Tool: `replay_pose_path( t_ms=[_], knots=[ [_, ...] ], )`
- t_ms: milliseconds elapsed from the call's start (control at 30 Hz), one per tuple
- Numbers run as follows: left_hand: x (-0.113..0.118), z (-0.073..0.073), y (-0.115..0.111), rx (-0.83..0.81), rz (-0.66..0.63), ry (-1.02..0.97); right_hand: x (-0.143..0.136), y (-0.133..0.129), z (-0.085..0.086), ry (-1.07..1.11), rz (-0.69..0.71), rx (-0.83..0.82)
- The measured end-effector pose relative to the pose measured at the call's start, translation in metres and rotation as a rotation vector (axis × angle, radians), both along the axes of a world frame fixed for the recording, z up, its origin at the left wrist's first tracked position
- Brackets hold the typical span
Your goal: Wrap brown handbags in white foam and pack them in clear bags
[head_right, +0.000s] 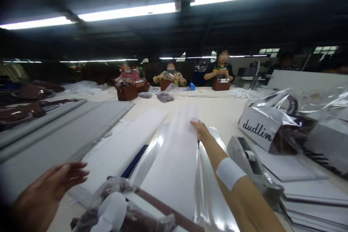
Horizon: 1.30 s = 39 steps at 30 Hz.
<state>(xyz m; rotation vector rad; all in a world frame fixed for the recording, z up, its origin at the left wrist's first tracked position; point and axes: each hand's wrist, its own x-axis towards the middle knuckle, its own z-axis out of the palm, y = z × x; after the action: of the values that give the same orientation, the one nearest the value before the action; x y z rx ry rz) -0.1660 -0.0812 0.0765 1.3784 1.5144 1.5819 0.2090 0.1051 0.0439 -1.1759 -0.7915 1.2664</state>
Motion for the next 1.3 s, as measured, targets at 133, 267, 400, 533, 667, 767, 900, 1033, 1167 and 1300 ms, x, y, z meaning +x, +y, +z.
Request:
replay_pose_path(
  t_ms=[133, 267, 400, 533, 667, 767, 900, 1033, 1167, 1300],
  knots=[
    [0.051, 0.048, 0.059, -0.118, -0.308, -0.179, -0.035, -0.025, 0.055, 0.079, 0.257, 0.236],
    [0.104, 0.074, 0.086, -0.109, -0.462, -0.200, -0.073, -0.064, 0.073, -0.043, 0.629, 0.369],
    [0.121, 0.076, 0.078, -0.028, -0.556, -0.240, -0.088, -0.081, 0.071, -0.247, 0.742, 0.473],
    [0.120, 0.075, 0.063, 0.031, -0.574, -0.243, -0.084, -0.093, 0.088, -0.407, 0.527, 0.571],
    [0.123, 0.091, 0.044, -0.007, -0.696, -0.141, -0.083, -0.117, 0.116, -0.376, 0.532, 0.635],
    [0.115, 0.109, 0.021, 0.000, -0.651, -0.043, -0.075, -0.132, 0.119, -0.340, 0.567, 0.692],
    [0.081, 0.106, -0.037, 0.515, -0.122, 0.202, -0.046, -0.148, 0.096, -0.432, 0.555, 0.685],
    [0.066, 0.058, -0.108, 0.818, 0.013, 0.735, -0.026, -0.169, 0.076, -0.599, 0.562, 0.693],
    [0.089, 0.014, -0.131, 0.654, 0.051, 0.952, -0.035, -0.180, 0.071, -1.087, 0.567, 0.958],
    [0.111, 0.007, -0.116, 0.459, 0.122, 0.889, -0.052, -0.184, 0.071, -1.377, 0.545, 1.204]
  ],
)
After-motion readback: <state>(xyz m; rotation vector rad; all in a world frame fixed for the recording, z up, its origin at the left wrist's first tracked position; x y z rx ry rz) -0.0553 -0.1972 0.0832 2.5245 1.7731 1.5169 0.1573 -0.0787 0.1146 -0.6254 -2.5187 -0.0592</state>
